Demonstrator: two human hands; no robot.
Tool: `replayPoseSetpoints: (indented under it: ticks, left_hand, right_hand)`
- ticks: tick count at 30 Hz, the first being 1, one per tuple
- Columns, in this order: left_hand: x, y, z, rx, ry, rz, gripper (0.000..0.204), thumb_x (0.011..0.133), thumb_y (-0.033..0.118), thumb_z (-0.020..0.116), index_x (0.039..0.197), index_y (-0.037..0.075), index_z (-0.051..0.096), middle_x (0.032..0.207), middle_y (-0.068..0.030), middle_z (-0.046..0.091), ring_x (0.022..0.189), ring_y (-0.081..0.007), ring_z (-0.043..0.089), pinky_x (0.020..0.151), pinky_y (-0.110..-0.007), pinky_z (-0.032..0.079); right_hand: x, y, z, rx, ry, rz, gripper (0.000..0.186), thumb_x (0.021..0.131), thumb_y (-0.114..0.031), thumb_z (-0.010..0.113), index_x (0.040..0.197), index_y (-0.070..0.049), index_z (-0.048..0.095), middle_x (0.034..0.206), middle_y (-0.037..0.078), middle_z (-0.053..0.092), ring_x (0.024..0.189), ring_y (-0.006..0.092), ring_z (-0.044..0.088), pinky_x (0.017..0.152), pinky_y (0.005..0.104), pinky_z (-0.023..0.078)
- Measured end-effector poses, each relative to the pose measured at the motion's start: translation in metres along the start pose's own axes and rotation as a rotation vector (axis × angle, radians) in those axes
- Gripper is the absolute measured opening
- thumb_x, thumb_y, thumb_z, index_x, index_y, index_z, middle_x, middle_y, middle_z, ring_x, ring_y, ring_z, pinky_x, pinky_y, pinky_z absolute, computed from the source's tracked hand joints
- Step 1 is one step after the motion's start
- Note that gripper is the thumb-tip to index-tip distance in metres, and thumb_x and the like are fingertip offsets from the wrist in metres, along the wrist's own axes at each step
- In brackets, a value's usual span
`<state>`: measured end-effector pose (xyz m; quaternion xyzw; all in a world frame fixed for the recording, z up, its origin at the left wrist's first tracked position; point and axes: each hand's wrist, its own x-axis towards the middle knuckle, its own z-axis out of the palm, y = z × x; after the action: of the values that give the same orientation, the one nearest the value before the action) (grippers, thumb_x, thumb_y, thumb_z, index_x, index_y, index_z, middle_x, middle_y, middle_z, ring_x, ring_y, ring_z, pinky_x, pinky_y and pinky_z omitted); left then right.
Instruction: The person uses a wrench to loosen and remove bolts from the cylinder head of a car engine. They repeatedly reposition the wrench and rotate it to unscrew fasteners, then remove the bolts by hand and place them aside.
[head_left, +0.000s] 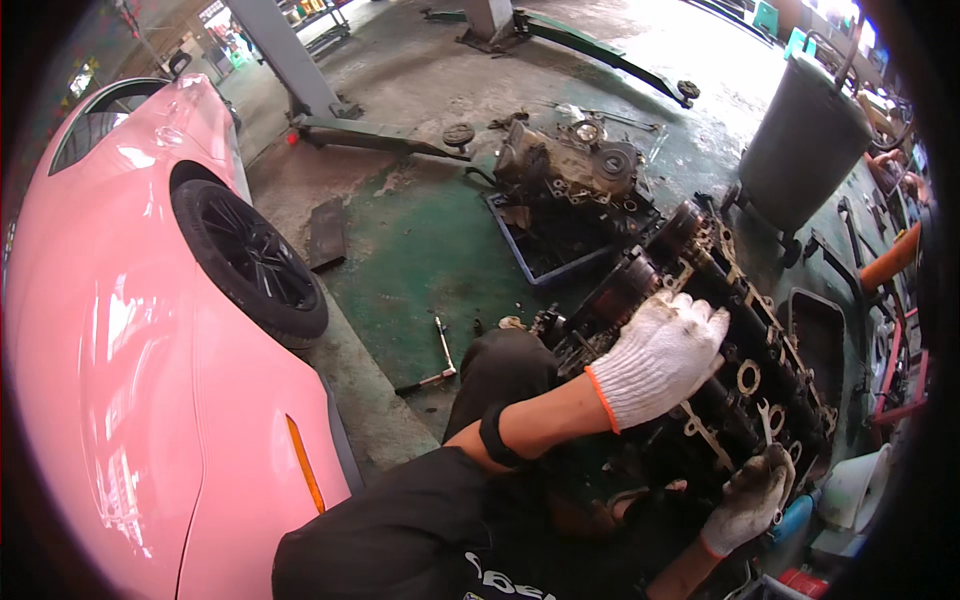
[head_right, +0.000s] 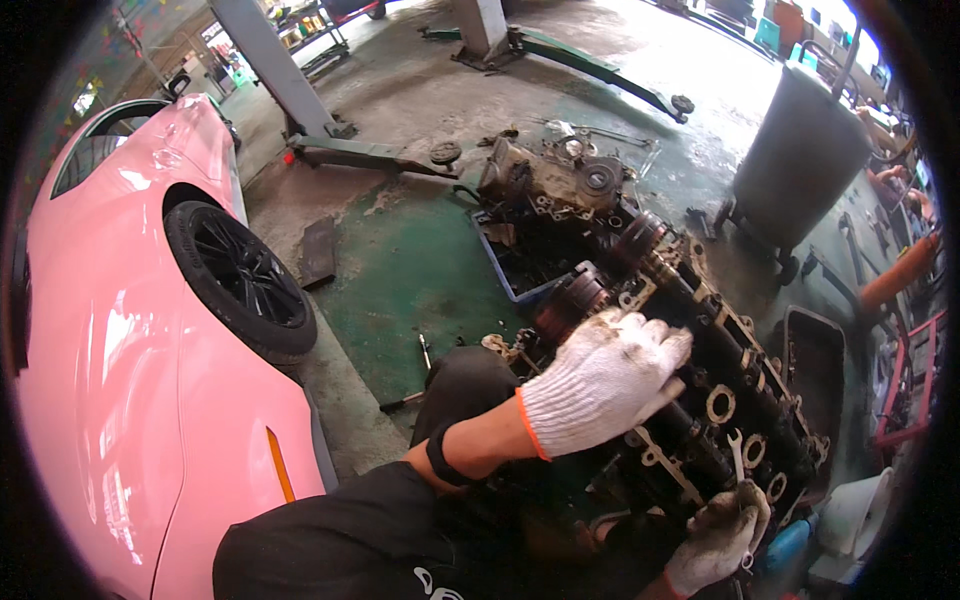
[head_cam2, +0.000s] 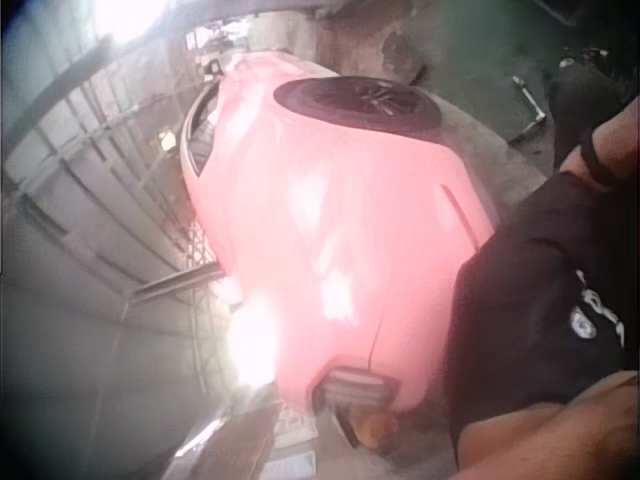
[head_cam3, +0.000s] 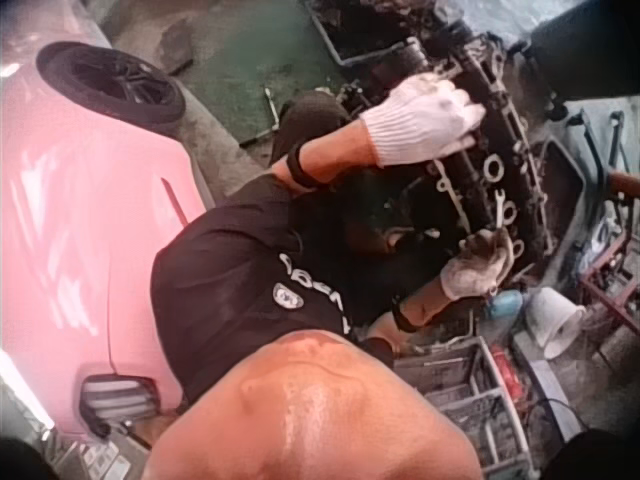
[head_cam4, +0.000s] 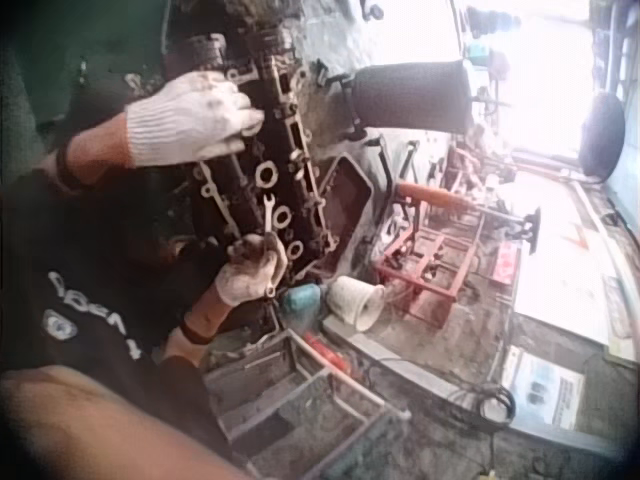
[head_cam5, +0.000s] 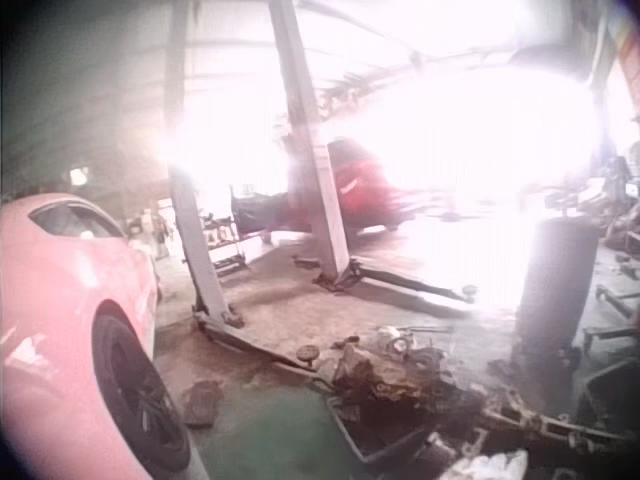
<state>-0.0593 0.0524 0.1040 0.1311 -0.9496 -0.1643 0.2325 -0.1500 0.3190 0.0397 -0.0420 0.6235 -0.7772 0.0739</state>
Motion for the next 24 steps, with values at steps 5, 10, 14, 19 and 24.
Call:
replayPoseSetpoints:
  ticks: [5,10,14,19,24]
  left_hand:
    - [0.004,-0.003,0.001,0.049,0.008,0.073,0.024,0.092,0.032,0.071,0.097,0.009,0.070,0.091,-0.0074,0.069,0.090,-0.0268,0.069,0.083,-0.040,0.053]
    - [0.008,0.003,-0.010,-0.014,0.317,0.125,0.027,0.088,0.032,0.076,0.075,0.011,0.064,0.071,-0.0070,0.062,0.069,-0.0251,0.067,0.066,-0.038,0.054]
    - [0.000,0.019,-0.031,-0.449,0.286,0.136,0.020,0.085,0.016,0.085,0.098,0.003,0.077,0.084,-0.0091,0.075,0.070,-0.0159,0.071,0.065,-0.030,0.057]
    - [-0.016,0.044,-0.038,-0.611,-0.443,0.236,0.022,0.083,0.010,0.085,0.100,0.000,0.077,0.088,-0.0099,0.077,0.078,-0.0185,0.074,0.070,-0.030,0.058]
    - [-0.048,0.052,0.022,-0.560,-0.709,0.452,0.025,0.085,0.025,0.081,0.100,0.006,0.078,0.087,-0.0116,0.075,0.079,-0.0266,0.074,0.071,-0.036,0.058]
  right_hand:
    - [-0.006,-0.006,0.010,-0.034,0.040,-0.020,0.034,0.109,-0.030,0.046,0.125,-0.005,0.064,0.087,0.006,0.067,0.066,0.0116,0.059,0.048,0.0223,0.041]
    - [-0.006,-0.012,0.012,0.047,-0.030,-0.009,0.032,0.109,-0.027,0.048,0.125,-0.005,0.065,0.094,0.007,0.068,0.073,0.0129,0.063,0.052,0.0243,0.047]
    - [-0.005,-0.012,0.008,0.407,-0.314,0.003,0.027,0.108,-0.017,0.051,0.125,-0.001,0.065,0.104,0.012,0.072,0.081,0.0181,0.069,0.060,0.0263,0.054]
    - [-0.004,-0.014,0.007,0.086,-0.212,-0.197,0.028,0.109,-0.013,0.051,0.124,0.006,0.066,0.100,0.017,0.076,0.075,0.0174,0.075,0.060,0.0264,0.060]
    - [0.001,-0.018,0.019,0.072,-0.245,-0.205,0.035,0.109,-0.019,0.048,0.122,0.006,0.068,0.091,0.017,0.075,0.065,0.0211,0.071,0.051,0.0291,0.054]
